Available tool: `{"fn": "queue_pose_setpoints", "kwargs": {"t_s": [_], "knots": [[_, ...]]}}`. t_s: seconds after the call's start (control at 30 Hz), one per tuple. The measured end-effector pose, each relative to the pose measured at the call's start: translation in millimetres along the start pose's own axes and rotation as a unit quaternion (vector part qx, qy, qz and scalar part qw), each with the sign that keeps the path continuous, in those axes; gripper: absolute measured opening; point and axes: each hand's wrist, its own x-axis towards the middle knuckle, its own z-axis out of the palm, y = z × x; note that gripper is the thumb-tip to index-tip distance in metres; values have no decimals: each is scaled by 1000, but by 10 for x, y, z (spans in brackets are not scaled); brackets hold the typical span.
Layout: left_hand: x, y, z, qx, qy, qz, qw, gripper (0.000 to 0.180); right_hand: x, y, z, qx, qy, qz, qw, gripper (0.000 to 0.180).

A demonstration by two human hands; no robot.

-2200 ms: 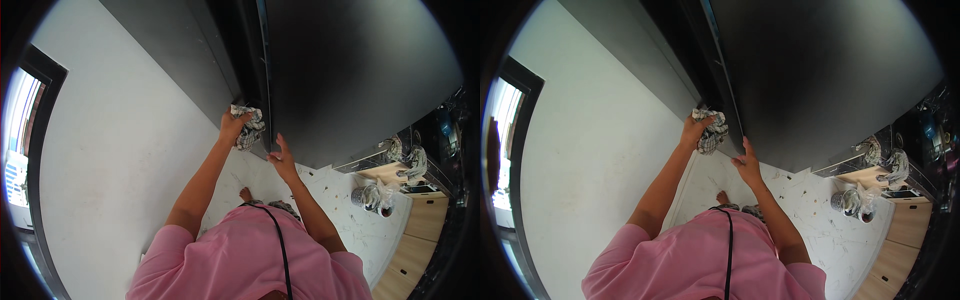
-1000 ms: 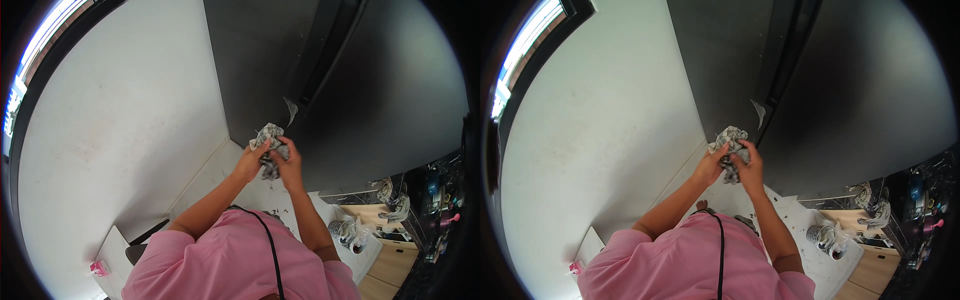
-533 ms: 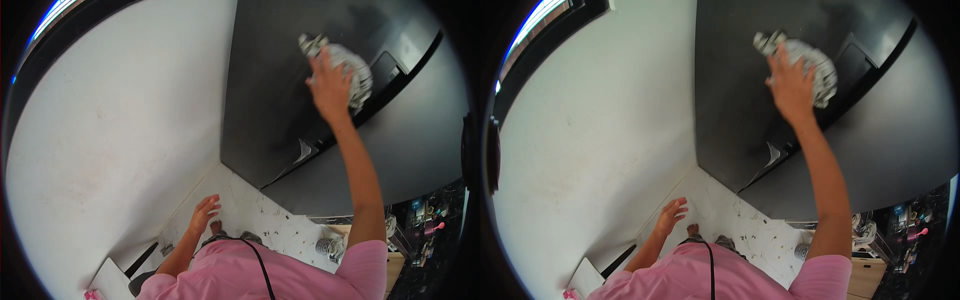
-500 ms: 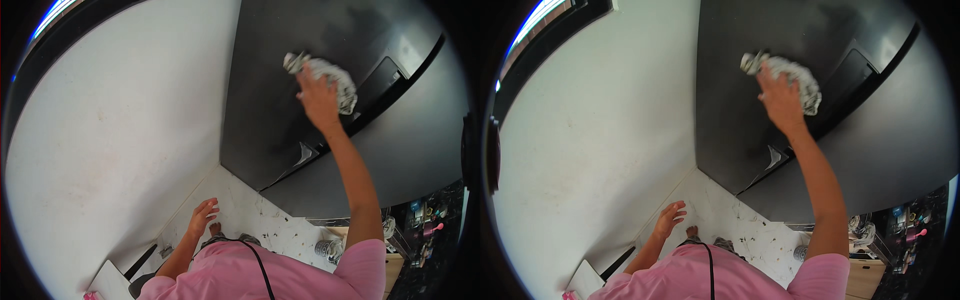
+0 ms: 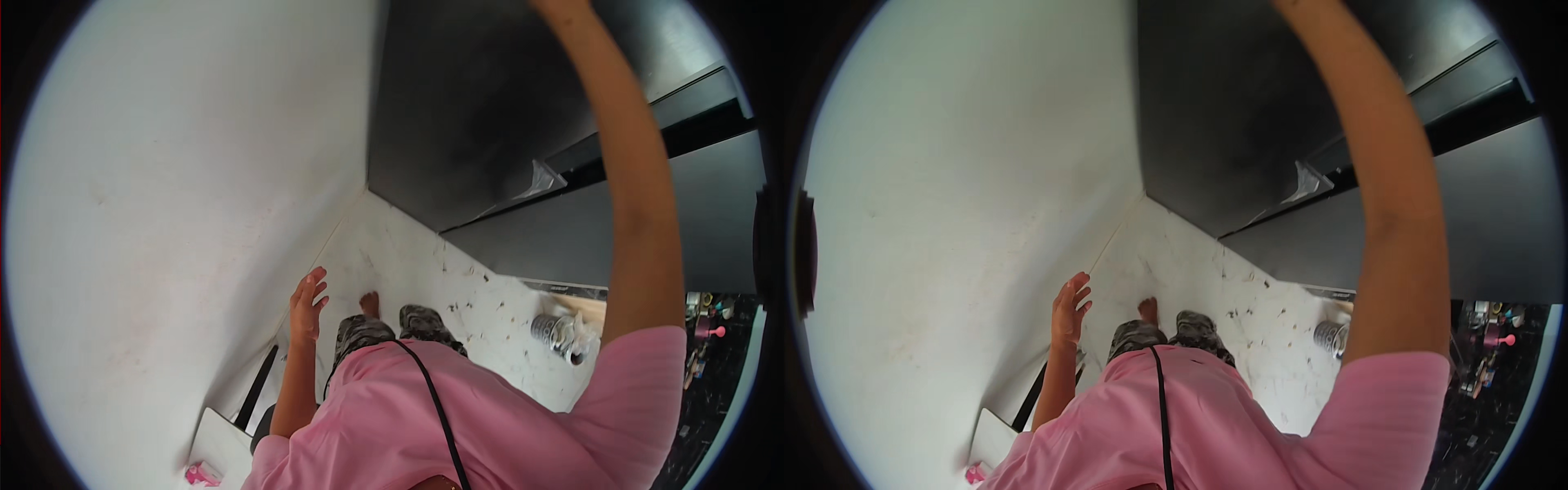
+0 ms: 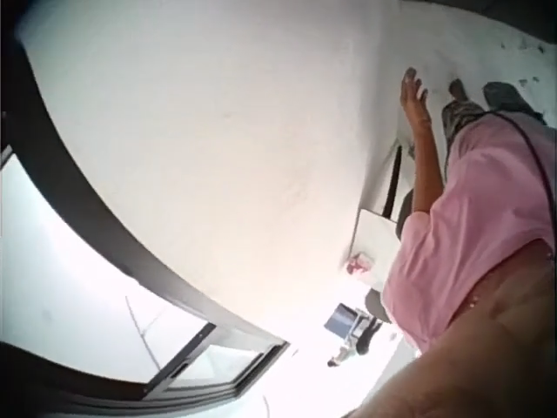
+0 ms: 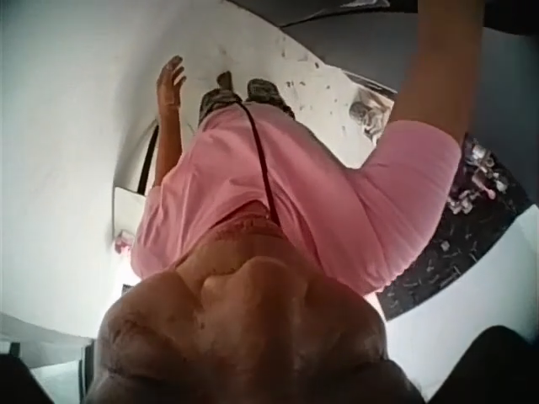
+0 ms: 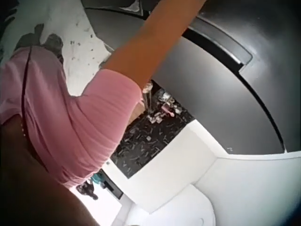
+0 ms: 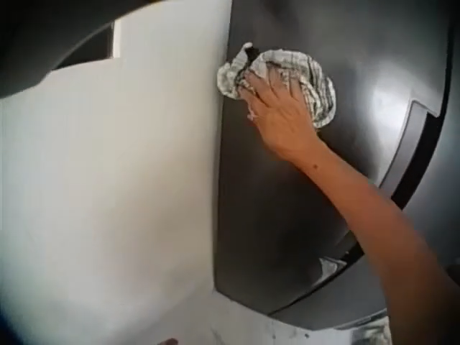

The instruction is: Cleaning the refrigerator door and shelves and organizing food items in lower kitchen cabinets.

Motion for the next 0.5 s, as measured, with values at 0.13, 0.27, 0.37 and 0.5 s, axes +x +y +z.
{"fn": "queue_pose_setpoints", "kwargs": {"t_s": [0.13, 0.27, 0.37, 0.5], "knots": [[-4, -238, 233, -10, 47, -36, 998, 54, -2140, -1296, 776, 247, -146, -103, 952, 34], [-41, -542, 536, 21, 24, -93, 995, 55, -3866, -1902, 333, 417, -367, -36, 830, 20], [68, -744, 1034, 45, -6, -118, 992, 58, -4882, -2455, -582, 516, -349, 364, 693, 28], [271, -945, 2037, -14, -113, -187, 976, 62, -5035, -2626, -2011, 596, -274, 754, 30, 29]]}}
